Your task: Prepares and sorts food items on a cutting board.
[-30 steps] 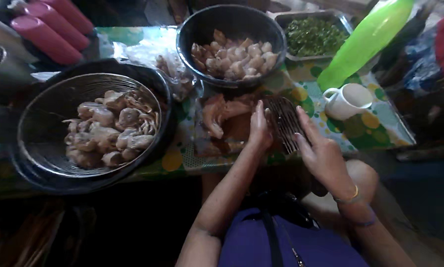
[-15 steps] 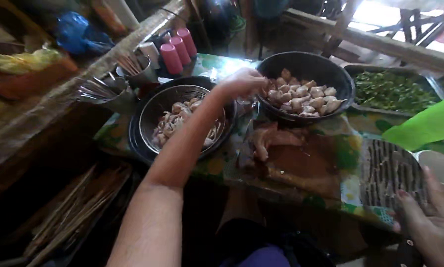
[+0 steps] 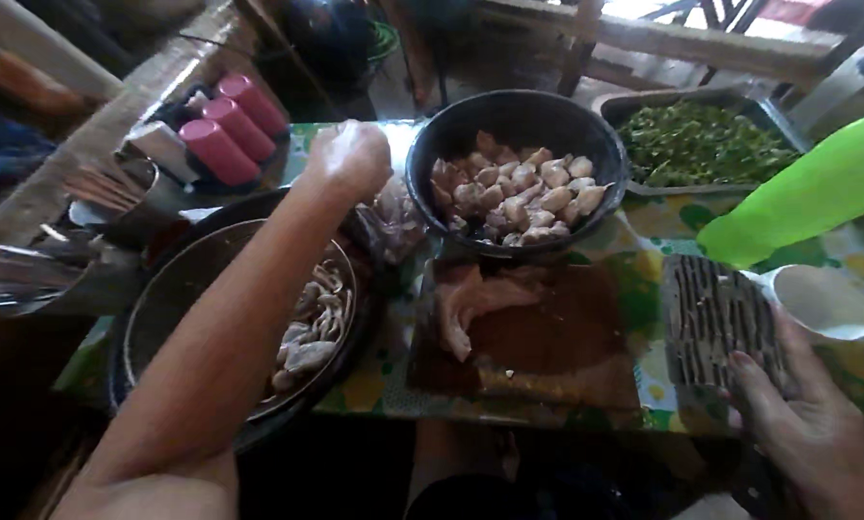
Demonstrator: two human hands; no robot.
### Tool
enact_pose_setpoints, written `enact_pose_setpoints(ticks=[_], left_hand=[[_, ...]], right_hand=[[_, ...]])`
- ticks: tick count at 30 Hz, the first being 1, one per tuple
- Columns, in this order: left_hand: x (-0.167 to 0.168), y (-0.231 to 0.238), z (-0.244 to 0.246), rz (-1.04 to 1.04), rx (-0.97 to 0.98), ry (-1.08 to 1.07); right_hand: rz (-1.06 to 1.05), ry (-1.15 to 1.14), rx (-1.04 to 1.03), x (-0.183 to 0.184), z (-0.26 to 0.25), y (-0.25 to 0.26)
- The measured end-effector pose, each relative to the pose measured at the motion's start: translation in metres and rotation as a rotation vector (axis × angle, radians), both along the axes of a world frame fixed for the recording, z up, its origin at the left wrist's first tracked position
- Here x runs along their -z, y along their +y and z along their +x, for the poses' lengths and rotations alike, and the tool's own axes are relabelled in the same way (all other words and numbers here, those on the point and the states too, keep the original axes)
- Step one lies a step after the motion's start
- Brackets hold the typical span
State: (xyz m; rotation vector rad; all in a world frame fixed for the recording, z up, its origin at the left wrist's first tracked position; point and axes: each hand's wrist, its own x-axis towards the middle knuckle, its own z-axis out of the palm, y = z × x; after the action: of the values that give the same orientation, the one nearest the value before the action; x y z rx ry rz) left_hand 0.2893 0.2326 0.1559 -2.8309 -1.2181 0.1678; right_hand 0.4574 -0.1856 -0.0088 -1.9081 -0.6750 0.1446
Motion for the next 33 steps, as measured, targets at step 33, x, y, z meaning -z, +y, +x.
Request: enact_pose_setpoints(ticks=[33], left_hand=[[0.099,-0.005,0.121,-0.100,0.194,0.502]], right_hand=[[0.121,0.112,0.016,0.030,0.015,0.015]])
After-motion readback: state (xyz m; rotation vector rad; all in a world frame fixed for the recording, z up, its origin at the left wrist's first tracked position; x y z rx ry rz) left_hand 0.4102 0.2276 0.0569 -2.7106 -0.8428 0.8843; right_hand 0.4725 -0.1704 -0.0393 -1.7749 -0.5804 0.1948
